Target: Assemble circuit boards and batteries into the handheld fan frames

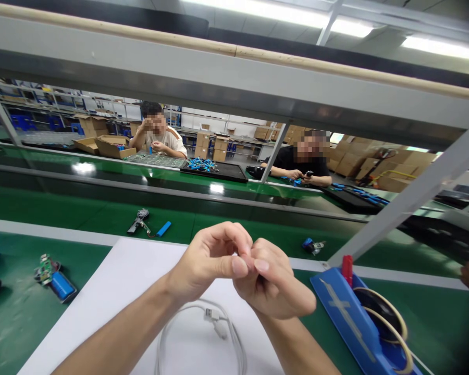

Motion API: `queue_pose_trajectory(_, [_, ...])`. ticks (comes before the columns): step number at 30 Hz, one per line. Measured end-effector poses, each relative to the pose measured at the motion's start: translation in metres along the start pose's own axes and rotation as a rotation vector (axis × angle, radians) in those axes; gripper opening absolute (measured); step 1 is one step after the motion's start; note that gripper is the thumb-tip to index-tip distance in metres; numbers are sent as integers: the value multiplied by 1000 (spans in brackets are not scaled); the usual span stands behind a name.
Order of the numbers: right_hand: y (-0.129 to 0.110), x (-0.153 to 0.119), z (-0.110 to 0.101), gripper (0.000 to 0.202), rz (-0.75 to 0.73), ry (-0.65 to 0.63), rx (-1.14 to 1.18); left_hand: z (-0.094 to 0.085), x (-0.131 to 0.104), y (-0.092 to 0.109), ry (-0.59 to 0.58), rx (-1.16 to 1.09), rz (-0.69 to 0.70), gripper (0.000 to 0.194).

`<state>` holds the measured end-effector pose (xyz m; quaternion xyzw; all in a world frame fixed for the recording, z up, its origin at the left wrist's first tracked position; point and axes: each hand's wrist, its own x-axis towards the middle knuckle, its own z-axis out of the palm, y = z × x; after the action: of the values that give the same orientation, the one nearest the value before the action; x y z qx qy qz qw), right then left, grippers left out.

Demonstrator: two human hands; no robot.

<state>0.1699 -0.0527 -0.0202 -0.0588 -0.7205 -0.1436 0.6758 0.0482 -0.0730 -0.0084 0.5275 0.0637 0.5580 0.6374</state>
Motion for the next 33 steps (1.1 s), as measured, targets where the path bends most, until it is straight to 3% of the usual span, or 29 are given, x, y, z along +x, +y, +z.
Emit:
queue_pose_trajectory(15, [7,-9,4,30,-2,10,0,0,-1,-3,23,-18,-11,17])
queue_pose_trajectory(20, [6,-7,6,26,-24,77,29,-1,-1,-3,43,-52,-30,18])
queue_pose_trajectory(28, [5,-13,2,33,41,-33,29,0,0,-2,18,-67,-20,14])
queue_pose_trajectory(33, [5,-16,5,34,49,-10,27,-4,0,-4,-19,-42,-1,10])
